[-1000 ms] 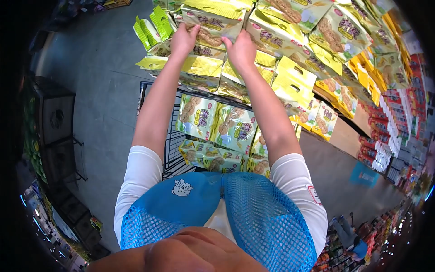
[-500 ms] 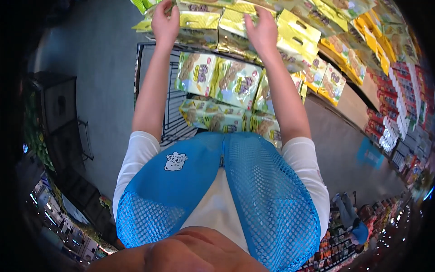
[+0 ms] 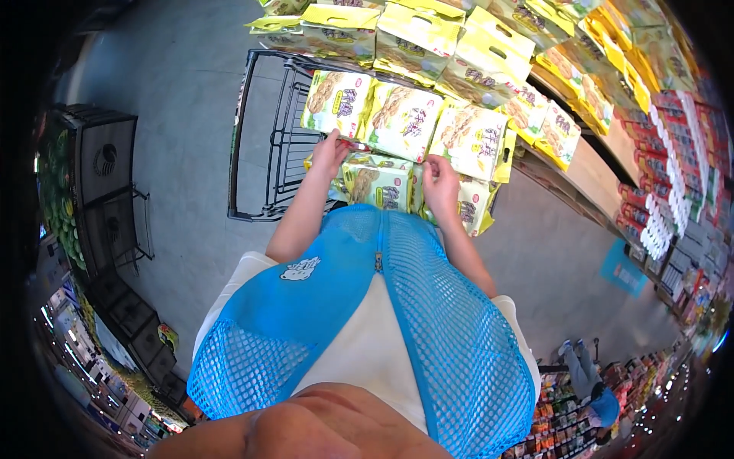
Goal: The recorder is stocking snack packages onto a store shelf from a shopping cart.
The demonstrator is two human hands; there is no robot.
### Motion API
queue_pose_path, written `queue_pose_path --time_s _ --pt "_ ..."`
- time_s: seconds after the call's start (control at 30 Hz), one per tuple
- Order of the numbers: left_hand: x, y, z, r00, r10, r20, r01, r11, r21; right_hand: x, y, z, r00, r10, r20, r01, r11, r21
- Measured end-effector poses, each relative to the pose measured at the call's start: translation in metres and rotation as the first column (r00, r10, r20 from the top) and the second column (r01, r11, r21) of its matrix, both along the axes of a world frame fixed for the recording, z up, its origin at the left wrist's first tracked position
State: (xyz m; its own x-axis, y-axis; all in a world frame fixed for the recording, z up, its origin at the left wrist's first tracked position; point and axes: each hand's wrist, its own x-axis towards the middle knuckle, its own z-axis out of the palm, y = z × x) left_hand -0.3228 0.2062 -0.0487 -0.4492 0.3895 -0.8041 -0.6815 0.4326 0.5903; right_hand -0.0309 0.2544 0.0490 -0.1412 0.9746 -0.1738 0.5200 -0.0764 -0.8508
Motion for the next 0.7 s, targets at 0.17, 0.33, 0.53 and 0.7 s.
queue_pose_path --time_s 0.17,0.33,0.53,0.7 --pt "-0.023 0.043 -0.002 0.905 0.137 0.404 -0.188 0.978 0.089 -0.029 0.012 0.013 0.986 0.167 -0.018 -0.166 0.985 0.048" --pt "-0.015 0.054 0.000 0.865 0.191 0.463 -0.256 0.963 0.080 -0.030 0.009 0.023 0.989 0.146 0.007 -0.147 0.988 0.039" --pt "-0.019 0.062 0.024 0.849 0.343 0.401 -0.375 0.927 0.001 -0.033 0.001 0.024 0.979 0.204 0.011 -0.205 0.977 0.060" --pt "-0.038 0.068 0.039 0.785 0.328 0.525 -0.426 0.902 0.073 -0.047 -0.003 0.029 0.970 0.233 -0.063 -0.227 0.969 0.095"
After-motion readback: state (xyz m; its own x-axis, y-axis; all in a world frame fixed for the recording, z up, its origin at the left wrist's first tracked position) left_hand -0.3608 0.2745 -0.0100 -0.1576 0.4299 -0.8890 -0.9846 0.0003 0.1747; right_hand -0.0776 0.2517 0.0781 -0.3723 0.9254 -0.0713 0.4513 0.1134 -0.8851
